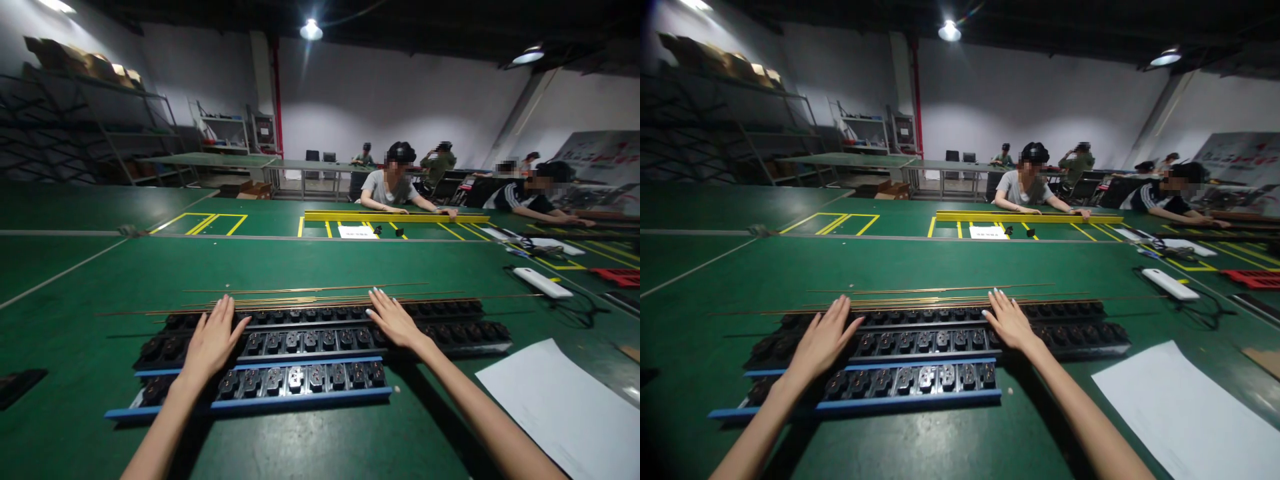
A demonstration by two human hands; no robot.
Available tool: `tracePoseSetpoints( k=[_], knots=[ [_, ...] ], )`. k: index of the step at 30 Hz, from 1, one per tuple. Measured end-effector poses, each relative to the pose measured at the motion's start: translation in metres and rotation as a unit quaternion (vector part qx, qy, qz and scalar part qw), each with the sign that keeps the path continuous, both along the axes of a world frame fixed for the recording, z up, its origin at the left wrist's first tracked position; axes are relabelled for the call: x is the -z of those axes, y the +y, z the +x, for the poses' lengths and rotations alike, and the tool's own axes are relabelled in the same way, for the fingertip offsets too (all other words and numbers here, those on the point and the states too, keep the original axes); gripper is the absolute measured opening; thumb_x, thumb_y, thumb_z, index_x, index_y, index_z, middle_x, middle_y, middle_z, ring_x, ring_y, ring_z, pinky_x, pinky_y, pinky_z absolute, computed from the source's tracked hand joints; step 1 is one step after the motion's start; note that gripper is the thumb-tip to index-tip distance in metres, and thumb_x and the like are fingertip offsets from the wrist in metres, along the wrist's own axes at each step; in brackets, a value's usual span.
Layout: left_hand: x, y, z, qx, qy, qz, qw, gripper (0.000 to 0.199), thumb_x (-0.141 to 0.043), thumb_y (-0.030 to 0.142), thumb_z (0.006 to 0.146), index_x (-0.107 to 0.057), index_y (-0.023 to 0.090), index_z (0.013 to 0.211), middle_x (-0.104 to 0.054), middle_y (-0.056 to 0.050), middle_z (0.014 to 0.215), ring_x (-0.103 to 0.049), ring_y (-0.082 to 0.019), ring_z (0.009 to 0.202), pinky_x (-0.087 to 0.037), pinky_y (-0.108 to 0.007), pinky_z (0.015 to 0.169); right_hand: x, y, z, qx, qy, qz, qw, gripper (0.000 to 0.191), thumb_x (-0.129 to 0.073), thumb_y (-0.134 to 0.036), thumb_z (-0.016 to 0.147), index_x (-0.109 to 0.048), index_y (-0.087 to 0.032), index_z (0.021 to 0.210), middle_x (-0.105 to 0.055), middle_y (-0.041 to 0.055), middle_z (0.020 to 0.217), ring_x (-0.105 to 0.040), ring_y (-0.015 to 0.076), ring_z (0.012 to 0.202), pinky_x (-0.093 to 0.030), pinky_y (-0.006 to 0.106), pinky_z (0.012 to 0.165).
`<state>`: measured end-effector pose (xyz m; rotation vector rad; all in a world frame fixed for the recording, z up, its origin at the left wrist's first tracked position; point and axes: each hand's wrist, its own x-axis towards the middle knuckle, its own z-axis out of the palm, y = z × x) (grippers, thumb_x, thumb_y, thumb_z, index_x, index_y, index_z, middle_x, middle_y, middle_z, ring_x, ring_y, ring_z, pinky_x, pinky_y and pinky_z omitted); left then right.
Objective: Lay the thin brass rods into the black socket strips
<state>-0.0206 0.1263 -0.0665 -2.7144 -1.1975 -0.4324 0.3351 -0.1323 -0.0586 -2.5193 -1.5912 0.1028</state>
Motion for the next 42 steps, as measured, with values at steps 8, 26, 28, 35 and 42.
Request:
tracePoseSetpoints(
  k=[8,26,28,35,42],
  knots=[
    [-0.009,-0.024,0.038,0.022,0.038,-0.059,0.997,0.071,-0.012,0.058,0.091,-0.022,0.013,0.145,-0.021,-0.011,0.151,-0.019,-0.026,0.14,-0.02,-0.054,0.11,0.004,0.0,0.001,0.004,-0.001,0.015,1.0,0.063,-0.011,-0.055,0.093,-0.017,-0.025,0.148,-0.016,0.0042,0.154,-0.012,0.0179,0.141,-0.016,0.045,0.113],
    [-0.012,-0.022,0.038,0.014,0.058,-0.1,0.993,0.079,-0.012,0.065,0.088,-0.017,0.011,0.145,-0.014,-0.01,0.153,-0.012,-0.025,0.141,-0.019,-0.05,0.112,0.011,0.001,0.0,0.009,-0.021,0.033,0.999,0.06,-0.015,-0.048,0.094,-0.022,-0.02,0.147,-0.022,0.0064,0.152,-0.016,0.0173,0.14,-0.017,0.043,0.113],
    [-0.012,-0.022,0.038,0.013,0.056,-0.102,0.993,0.079,-0.012,0.065,0.087,-0.017,0.011,0.146,-0.015,-0.01,0.152,-0.013,-0.025,0.141,-0.018,-0.05,0.112,0.011,0.001,0.001,0.003,-0.023,0.033,0.999,0.06,-0.015,-0.049,0.094,-0.021,-0.021,0.147,-0.022,0.006,0.152,-0.016,0.0175,0.14,-0.017,0.044,0.113],
    [-0.016,-0.023,0.038,0.011,0.051,-0.128,0.99,0.083,-0.014,0.069,0.085,-0.016,0.013,0.146,-0.012,-0.01,0.153,-0.01,-0.025,0.142,-0.015,-0.052,0.113,0.011,-0.001,0.0,0.0,-0.029,0.025,0.999,0.062,-0.014,-0.052,0.093,-0.016,-0.022,0.148,-0.017,0.0058,0.153,-0.014,0.0179,0.141,-0.017,0.045,0.113],
    [-0.02,-0.022,0.038,0.007,0.062,-0.147,0.987,0.09,-0.016,0.075,0.081,-0.013,0.014,0.146,-0.008,-0.009,0.153,-0.009,-0.027,0.142,-0.01,-0.053,0.113,0.012,0.001,0.002,-0.001,-0.035,0.012,0.999,0.065,-0.017,-0.054,0.092,-0.017,-0.02,0.148,-0.018,0.0064,0.153,-0.014,0.0188,0.141,-0.018,0.045,0.113]
  ],
)
